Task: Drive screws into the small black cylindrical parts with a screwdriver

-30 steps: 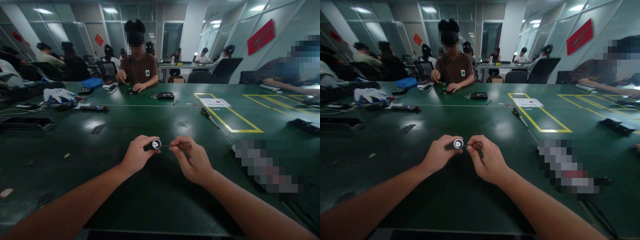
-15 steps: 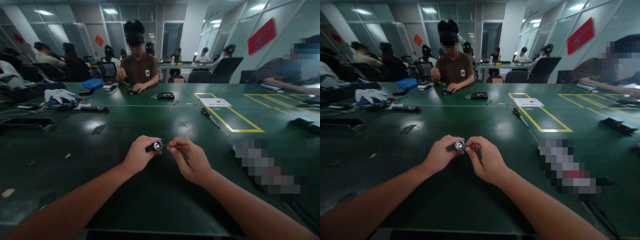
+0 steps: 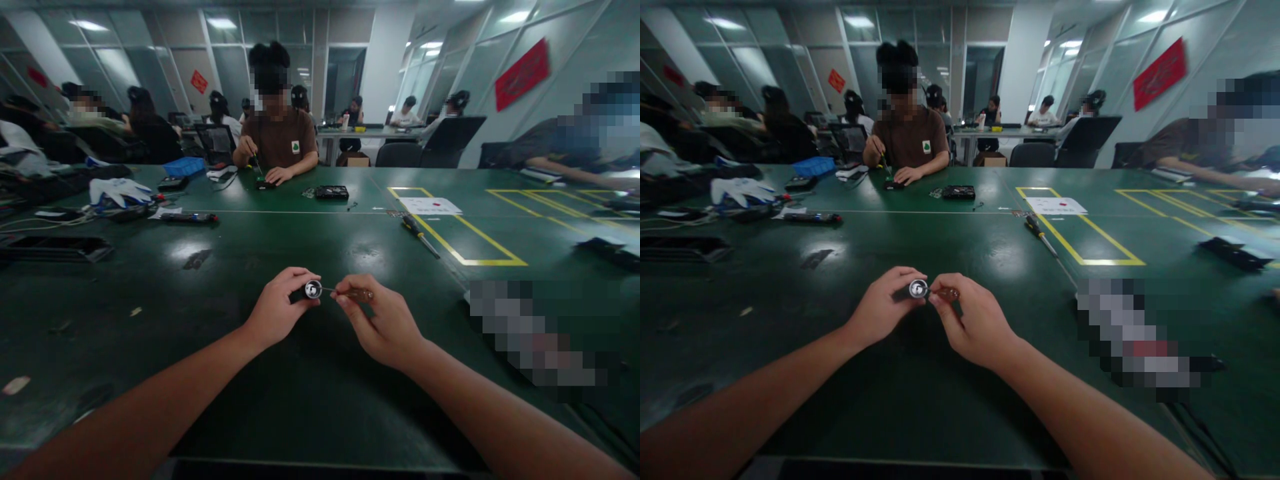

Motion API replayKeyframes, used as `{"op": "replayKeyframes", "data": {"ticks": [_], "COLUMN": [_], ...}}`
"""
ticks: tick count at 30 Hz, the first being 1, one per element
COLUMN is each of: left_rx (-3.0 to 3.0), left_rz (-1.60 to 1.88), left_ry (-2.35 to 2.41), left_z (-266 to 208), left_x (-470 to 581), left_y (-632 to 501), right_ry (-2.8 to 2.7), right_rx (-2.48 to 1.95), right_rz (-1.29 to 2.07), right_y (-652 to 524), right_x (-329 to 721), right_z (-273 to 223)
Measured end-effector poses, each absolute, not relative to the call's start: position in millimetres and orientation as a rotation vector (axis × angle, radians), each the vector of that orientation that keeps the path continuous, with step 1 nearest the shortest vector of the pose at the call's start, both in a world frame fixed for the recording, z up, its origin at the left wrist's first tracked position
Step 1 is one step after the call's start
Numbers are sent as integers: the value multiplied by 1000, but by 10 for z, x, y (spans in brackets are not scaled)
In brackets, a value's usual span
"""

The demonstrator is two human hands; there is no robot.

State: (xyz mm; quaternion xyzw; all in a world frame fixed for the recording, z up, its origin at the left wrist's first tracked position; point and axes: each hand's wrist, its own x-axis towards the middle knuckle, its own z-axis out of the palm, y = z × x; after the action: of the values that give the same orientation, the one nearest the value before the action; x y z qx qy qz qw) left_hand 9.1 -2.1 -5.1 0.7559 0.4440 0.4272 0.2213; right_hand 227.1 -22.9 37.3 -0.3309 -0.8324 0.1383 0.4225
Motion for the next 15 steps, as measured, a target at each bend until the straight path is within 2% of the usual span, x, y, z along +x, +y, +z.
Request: {"op": "replayKeyframes", "data": {"ticks": [15], "left_rx": [2029], "left_rz": [1149], "left_ry": [1278], "left_z": [-23], "left_x": [84], "left_y": [-56], "right_ry": [-2243], "right_rx": [-661], "right_rz": [224], "right_y": [-248], "right_x": [2275], "right_z": [408]}}
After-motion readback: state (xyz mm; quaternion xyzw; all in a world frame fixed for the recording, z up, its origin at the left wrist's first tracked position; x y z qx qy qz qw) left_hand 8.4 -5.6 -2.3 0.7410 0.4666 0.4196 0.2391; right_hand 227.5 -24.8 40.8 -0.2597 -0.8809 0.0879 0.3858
